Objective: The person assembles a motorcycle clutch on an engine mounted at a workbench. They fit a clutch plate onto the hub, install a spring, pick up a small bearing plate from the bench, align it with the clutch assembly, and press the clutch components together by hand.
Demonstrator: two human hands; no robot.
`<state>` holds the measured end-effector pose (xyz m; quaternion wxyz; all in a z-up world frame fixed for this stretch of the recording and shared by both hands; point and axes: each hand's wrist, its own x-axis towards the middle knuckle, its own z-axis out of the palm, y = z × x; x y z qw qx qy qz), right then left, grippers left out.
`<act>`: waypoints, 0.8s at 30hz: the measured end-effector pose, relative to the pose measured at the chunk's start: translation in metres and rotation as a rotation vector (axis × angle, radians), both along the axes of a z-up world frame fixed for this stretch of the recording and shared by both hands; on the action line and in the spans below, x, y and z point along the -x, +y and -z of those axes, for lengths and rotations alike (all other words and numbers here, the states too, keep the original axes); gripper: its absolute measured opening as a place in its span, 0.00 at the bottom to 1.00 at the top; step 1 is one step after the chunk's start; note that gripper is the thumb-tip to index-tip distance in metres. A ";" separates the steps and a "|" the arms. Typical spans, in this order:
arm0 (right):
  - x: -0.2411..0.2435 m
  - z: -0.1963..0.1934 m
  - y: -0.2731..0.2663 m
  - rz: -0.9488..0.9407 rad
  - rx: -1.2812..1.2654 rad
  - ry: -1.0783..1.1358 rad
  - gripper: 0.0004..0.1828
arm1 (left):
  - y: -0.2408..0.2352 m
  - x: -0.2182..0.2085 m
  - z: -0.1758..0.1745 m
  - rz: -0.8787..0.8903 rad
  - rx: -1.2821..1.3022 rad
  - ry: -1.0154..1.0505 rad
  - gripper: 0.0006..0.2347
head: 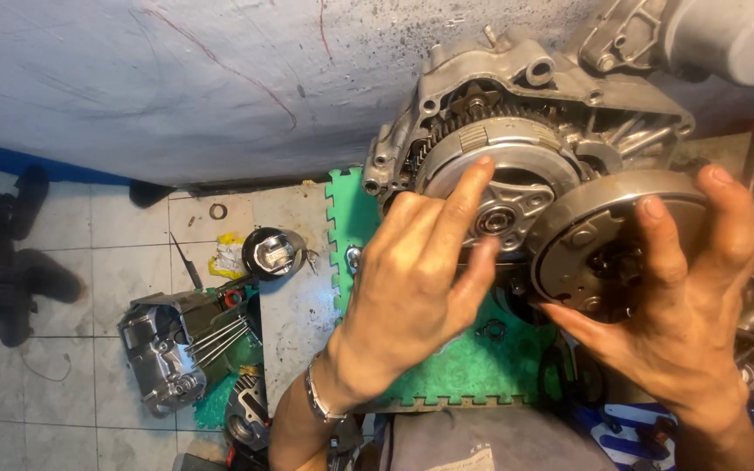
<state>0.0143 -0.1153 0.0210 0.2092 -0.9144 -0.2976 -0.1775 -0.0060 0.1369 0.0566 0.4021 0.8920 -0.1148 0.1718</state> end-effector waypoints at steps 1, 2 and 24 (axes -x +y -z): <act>0.001 0.006 -0.006 0.013 0.000 0.012 0.66 | 0.000 -0.002 -0.003 0.039 -0.059 -0.021 0.26; 0.000 0.005 -0.005 0.019 0.001 0.016 0.66 | 0.000 -0.001 0.001 0.045 -0.058 -0.016 0.26; -0.024 -0.002 0.000 -0.061 0.031 -0.114 0.54 | 0.026 -0.041 -0.002 0.372 -0.529 -0.165 0.27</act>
